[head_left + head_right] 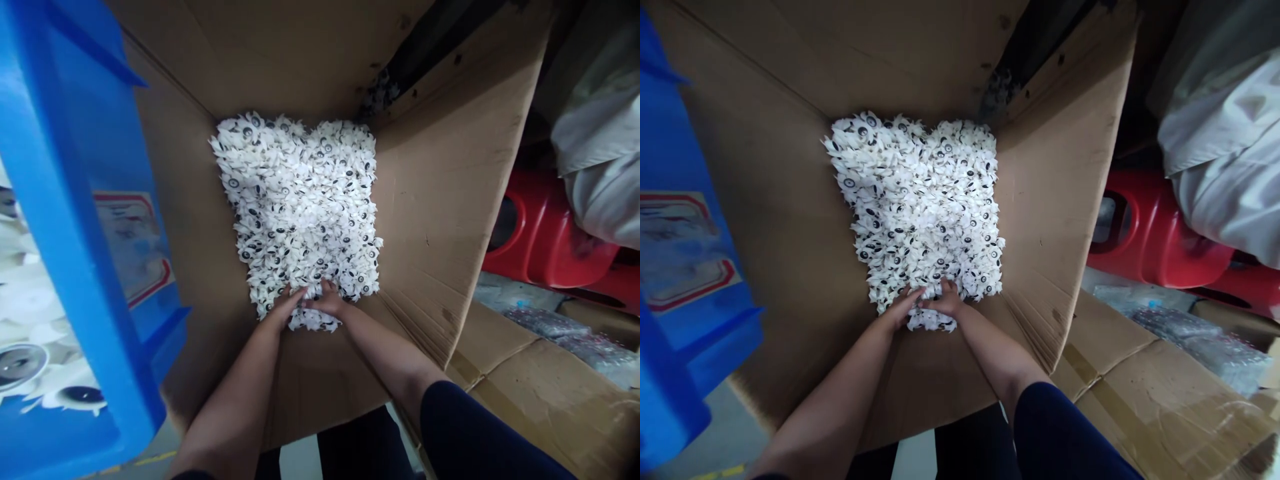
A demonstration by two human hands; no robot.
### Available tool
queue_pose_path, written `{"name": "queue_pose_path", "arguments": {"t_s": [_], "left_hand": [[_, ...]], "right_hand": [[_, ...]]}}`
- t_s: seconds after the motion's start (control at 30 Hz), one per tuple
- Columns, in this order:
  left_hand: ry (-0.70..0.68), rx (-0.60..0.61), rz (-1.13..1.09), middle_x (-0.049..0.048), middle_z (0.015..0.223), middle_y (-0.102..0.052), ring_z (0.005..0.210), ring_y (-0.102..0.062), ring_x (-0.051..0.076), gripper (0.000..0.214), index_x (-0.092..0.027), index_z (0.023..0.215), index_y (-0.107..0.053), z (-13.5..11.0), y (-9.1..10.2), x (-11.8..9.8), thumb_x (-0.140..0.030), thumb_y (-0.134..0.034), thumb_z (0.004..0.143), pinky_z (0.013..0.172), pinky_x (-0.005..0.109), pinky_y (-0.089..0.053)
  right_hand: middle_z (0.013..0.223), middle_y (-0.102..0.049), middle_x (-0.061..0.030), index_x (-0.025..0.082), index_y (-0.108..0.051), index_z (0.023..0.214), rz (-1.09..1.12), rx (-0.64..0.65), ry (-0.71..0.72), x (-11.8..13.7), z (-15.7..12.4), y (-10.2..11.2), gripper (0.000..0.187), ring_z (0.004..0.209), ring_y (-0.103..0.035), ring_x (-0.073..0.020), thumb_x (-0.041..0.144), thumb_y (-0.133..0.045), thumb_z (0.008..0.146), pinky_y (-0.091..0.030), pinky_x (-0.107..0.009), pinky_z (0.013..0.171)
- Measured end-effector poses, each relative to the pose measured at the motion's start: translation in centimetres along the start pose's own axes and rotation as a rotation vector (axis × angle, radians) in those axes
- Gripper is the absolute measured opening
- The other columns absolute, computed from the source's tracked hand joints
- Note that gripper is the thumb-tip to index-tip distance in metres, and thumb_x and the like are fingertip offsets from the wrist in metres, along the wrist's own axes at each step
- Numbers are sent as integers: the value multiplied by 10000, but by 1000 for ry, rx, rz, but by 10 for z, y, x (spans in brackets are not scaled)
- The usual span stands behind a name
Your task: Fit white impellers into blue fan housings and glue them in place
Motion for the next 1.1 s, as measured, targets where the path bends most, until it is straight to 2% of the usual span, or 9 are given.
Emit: {"name": "queue_pose_path", "arguments": {"t_s": [0.3, 0.43, 0.57, 0.7, 0.83, 0.9, 0.97, 1.03, 1.1], "left_hand": [[14, 181, -400, 123, 1277, -645, 1024, -685, 223, 461, -172, 1399, -541, -60, -30, -35, -402, -600, 1004, 867, 428, -609], [-149, 188, -526, 128, 1312, -669, 1073, -707, 242, 534, -183, 1415, -528, -130, -30, -69, -375, -677, 939, 922, 419, -600], [-351, 169, -560, 111, 1353, -676, 1261, -640, 341, 771, -222, 1387, -570, -225, -4, -106, -403, -861, 696, 1056, 428, -550], [-623, 129, -480, 104, 1446, -604, 1335, -581, 393, 883, -270, 1426, -558, -326, 59, -151, -504, -880, 637, 1101, 498, -539], [-902, -130, -344, 65, 1409, -615, 1314, -594, 390, 897, -296, 1410, -560, -398, 159, -191, -658, -830, 635, 989, 464, -624], [-946, -319, -270, 39, 1434, -595, 1365, -552, 390, 940, -305, 1416, -547, -409, 215, -201, -719, -804, 612, 1016, 452, -610], [-891, -502, -132, 7, 1530, -514, 1424, -494, 399, 1015, -349, 1488, -479, -402, 266, -202, -747, -777, 602, 1088, 475, -557], [-756, -648, 66, -41, 1638, -387, 1478, -421, 413, 1106, -408, 1563, -369, -385, 306, -195, -768, -751, 590, 1173, 531, -458], [-638, -718, 251, -92, 1695, -277, 1540, -315, 402, 1148, -439, 1601, -279, -369, 329, -183, -781, -719, 597, 1252, 571, -315]], "right_hand": [[1565, -446, -116, 243, -454, 1509, 116, -134, 196, 36, -51, 20, 923, 1476, -436, -234, 418, -851, 695, -352, -345, 1223], [1517, -488, -150, 195, -477, 1439, 144, -262, 304, 63, -126, 51, 866, 1434, -468, -280, 383, -835, 673, -347, -410, 1234], [1470, -480, -153, 234, -462, 1410, 127, -451, 534, 115, -236, 79, 812, 1425, -454, -338, 335, -796, 677, -349, -540, 1229], [1486, -389, -112, 357, -400, 1443, 113, -669, 867, 201, -339, 89, 868, 1449, -408, -387, 268, -770, 663, -469, -607, 1130], [1417, -404, -41, 459, -311, 1495, 167, -647, 1189, 307, -380, 73, 981, 1482, -345, -376, 322, -811, 662, -422, -587, 1200], [1519, -316, -19, 488, -261, 1522, 187, -524, 1179, 354, -375, 58, 1020, 1508, -315, -389, 382, -844, 693, -424, -599, 1192], [1672, -52, -5, 502, -211, 1563, 152, -317, 1045, 389, -361, 39, 1046, 1527, -296, -429, 416, -851, 741, -481, -604, 1128], [1703, 191, 13, 511, -178, 1593, 83, -146, 941, 406, -356, 21, 1061, 1545, -244, -482, 433, -846, 773, -495, -621, 1094], [1719, 197, 24, 511, -205, 1599, 16, -84, 950, 406, -359, 14, 1009, 1565, -185, -492, 444, -823, 804, -462, -638, 1117]]}}
Point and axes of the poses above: each hand's wrist, its own z-axis towards the middle knuckle, its own y-axis out of the back of the hand, x = y × z, the point moved 7 cm from there along z, towards the middle knuckle
